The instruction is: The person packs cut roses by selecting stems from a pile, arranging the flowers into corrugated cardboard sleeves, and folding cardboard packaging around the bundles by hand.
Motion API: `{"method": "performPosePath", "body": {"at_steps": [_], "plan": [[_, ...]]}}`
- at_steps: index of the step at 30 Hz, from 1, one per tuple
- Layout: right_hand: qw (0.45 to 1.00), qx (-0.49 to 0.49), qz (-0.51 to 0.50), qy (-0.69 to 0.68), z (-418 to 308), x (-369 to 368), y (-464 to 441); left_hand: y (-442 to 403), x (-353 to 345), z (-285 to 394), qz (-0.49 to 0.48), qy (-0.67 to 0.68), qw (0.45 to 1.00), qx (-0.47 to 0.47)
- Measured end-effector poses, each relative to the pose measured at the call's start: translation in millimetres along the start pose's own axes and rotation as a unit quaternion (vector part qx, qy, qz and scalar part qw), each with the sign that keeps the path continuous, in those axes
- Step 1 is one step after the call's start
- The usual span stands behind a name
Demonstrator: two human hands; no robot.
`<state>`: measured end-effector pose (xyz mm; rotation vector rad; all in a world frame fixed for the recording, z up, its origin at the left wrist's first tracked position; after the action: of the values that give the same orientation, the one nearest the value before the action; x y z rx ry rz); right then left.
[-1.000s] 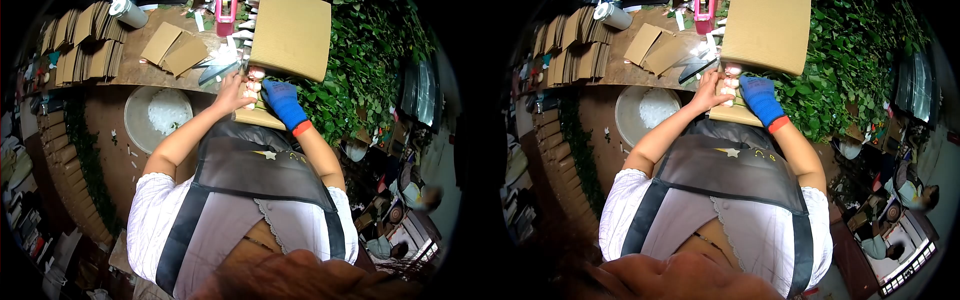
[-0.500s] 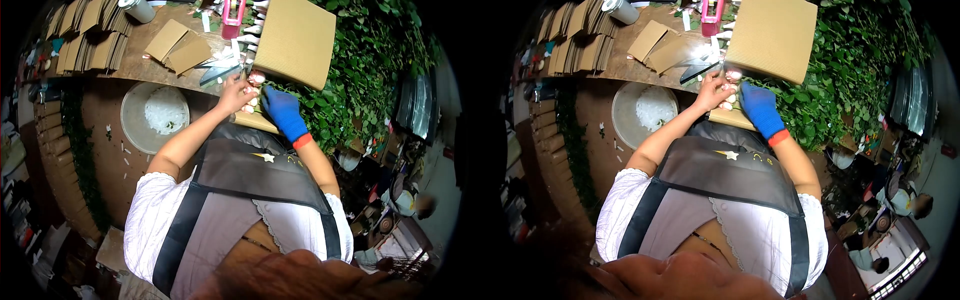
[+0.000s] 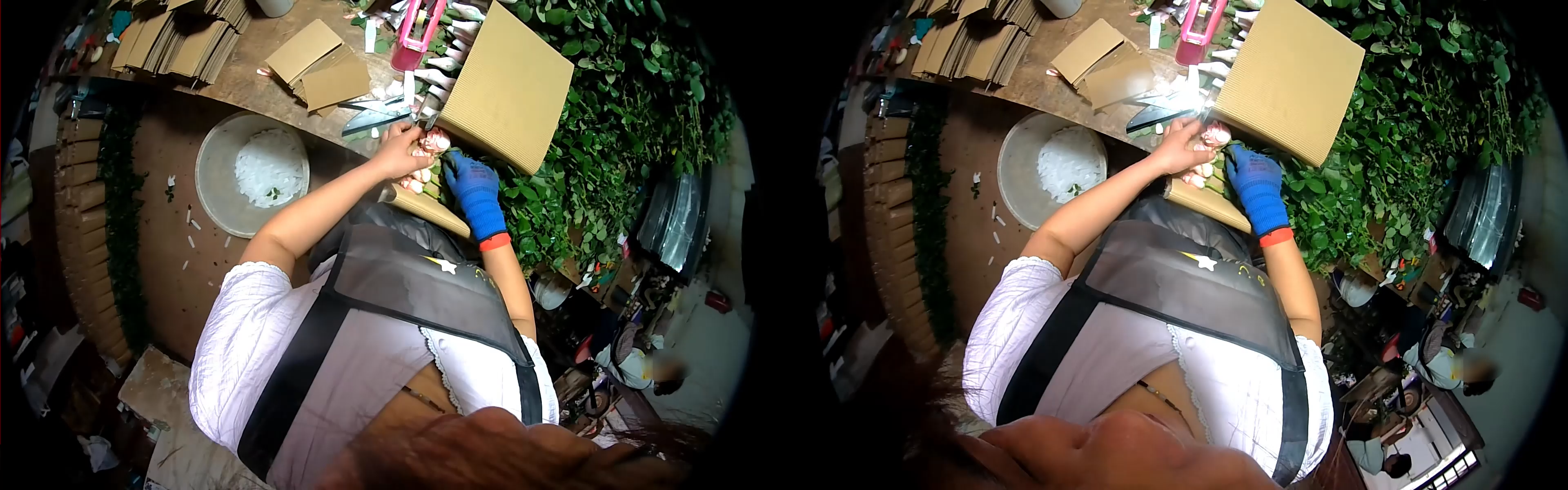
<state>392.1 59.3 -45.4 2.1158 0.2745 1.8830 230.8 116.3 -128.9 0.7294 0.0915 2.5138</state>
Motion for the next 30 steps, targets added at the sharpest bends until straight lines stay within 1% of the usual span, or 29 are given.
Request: {"method": "performPosePath", "body": {"at_steps": [3, 4, 5, 7, 8, 11, 14, 17, 18, 19, 21, 22, 23, 25, 26, 27, 28, 29, 30], "plan": [[0.999, 0.002, 0.007, -0.031, 5, -4, 3, -3, 0, 2, 0.046, 0.006, 0.999, -0.005], [0.995, 0.019, 0.056, -0.080, 7, -3, 10, -1, 0, 4, 0.069, 0.026, 0.997, -0.010], [0.981, 0.002, 0.077, -0.181, 11, -3, 14, -1, 1, 5, 0.071, 0.021, 0.997, -0.024], [0.920, -0.029, 0.109, -0.375, 11, 8, 21, 2, 3, 6, 0.077, 0.011, 0.996, -0.049], [0.897, -0.034, 0.129, -0.422, 11, 10, 22, 2, 2, 4, 0.082, 0.005, 0.995, -0.053], [0.955, -0.113, 0.094, -0.259, 6, 26, 21, 2, 2, 5, 0.079, 0.015, 0.995, -0.057], [0.989, -0.082, 0.056, -0.112, 8, 5, -4, 1, 0, 2, 0.083, 0.007, 0.995, -0.054], [0.994, -0.078, 0.001, -0.077, 14, 1, -18, 1, 3, 5, 0.073, 0.008, 0.996, -0.044], [0.987, -0.059, 0.075, -0.128, 20, 7, -8, 1, 5, 7, 0.073, 0.012, 0.996, -0.048], [0.971, -0.082, 0.076, -0.210, 19, 23, 5, 2, 7, 9, 0.072, 0.018, 0.996, -0.051], [0.916, -0.132, 0.081, -0.369, 23, 62, 36, 2, 5, 6, 0.077, 0.015, 0.995, -0.054], [0.892, -0.100, 0.169, -0.408, 30, 81, 56, 1, 3, 4, 0.076, 0.015, 0.996, -0.048], [0.858, -0.068, 0.258, -0.438, 43, 100, 80, 0, 3, 6, 0.083, 0.010, 0.994, -0.068], [0.837, -0.138, 0.398, -0.350, 98, 141, 144, -1, 6, 10, 0.080, 0.020, 0.993, -0.085], [0.735, -0.157, 0.526, -0.398, 142, 155, 185, -1, 5, 8, 0.078, 0.008, 0.994, -0.082], [0.617, -0.153, 0.647, -0.420, 184, 167, 227, -1, 4, 5, 0.074, -0.005, 0.994, -0.078], [0.535, -0.072, 0.655, -0.529, 185, 198, 261, -2, 4, 5, 0.070, 0.002, 0.994, -0.082], [0.439, 0.017, 0.648, -0.622, 182, 223, 293, -1, 6, 6, 0.073, -0.003, 0.994, -0.082], [0.446, 0.049, 0.698, -0.558, 189, 229, 324, -3, 4, 1, 0.068, -0.005, 0.994, -0.086]]}}
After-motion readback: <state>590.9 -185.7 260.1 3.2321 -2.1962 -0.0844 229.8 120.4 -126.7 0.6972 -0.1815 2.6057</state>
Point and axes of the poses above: each hand's wrist, its own y-axis away from the middle knuckle, its own x-axis out of the back of the hand, z = x × y, the point moved 4 cm from there along -y, towards the middle knuckle, and after that the axes turned 3 degrees about z, right-handed, at the moved point
